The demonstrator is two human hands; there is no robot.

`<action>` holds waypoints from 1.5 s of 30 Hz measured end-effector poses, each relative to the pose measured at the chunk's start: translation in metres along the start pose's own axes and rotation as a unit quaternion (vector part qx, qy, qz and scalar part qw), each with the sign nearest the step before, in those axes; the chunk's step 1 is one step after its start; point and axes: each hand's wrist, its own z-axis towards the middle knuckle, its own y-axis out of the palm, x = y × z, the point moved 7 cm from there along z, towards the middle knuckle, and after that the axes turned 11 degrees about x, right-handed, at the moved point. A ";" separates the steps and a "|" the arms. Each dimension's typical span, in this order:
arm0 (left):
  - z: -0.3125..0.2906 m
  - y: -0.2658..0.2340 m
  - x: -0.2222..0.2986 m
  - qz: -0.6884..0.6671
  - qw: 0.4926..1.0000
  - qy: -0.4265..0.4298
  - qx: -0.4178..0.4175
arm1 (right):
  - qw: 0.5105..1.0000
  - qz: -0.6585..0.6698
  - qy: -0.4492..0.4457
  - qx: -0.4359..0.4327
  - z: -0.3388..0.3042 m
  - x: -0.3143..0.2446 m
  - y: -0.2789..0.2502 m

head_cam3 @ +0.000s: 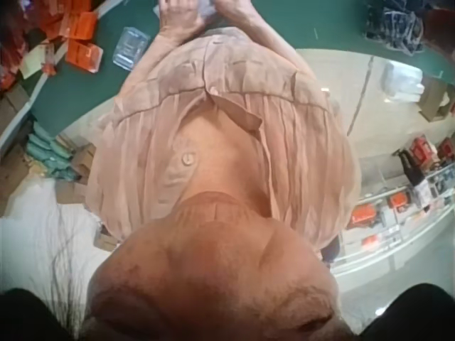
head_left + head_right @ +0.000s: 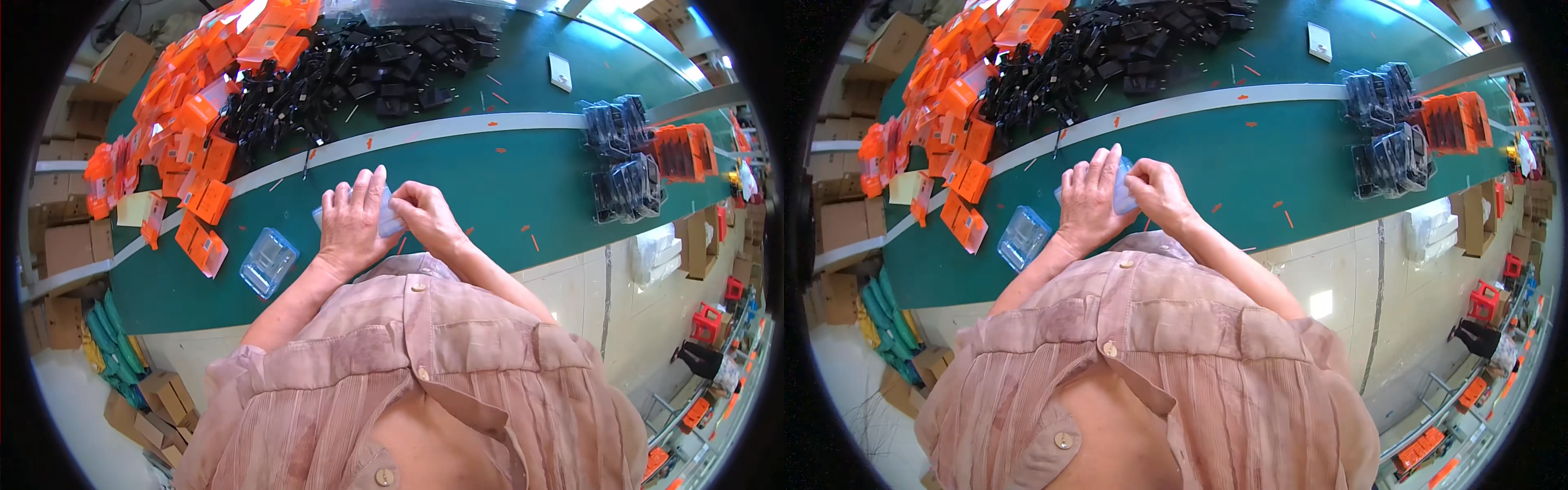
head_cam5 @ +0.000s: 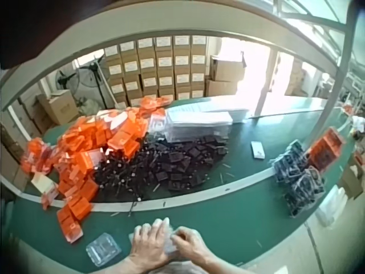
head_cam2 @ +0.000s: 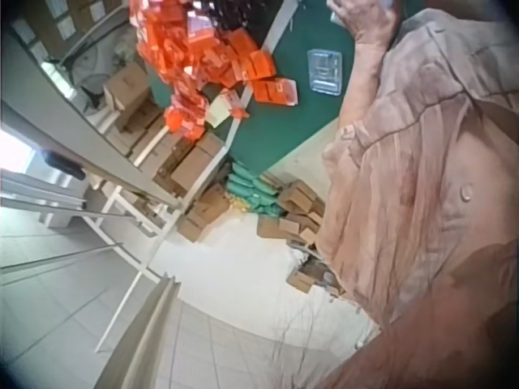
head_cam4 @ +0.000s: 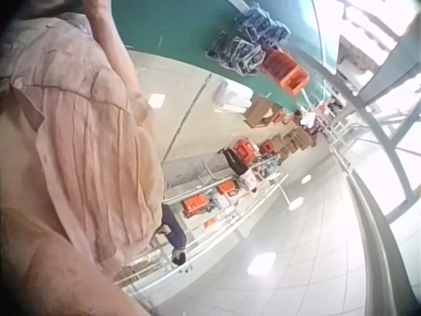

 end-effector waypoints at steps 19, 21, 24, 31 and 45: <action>0.028 0.012 0.023 -0.006 0.998 0.043 -0.045 | 0.772 0.459 0.167 0.406 -0.020 0.172 -0.233; 0.028 0.014 0.026 -0.001 0.998 0.046 -0.050 | 0.770 0.439 0.183 0.426 -0.020 0.171 -0.236; 0.027 0.015 0.026 0.009 0.998 0.041 -0.053 | 0.799 0.347 0.221 0.439 -0.021 0.156 -0.237; 0.028 0.014 0.024 0.021 0.999 0.024 -0.044 | 0.824 0.253 0.237 0.448 -0.002 0.150 -0.240; 0.016 0.009 0.016 -0.024 0.999 0.025 0.038 | 0.999 0.026 0.041 0.011 -0.003 -0.004 -0.043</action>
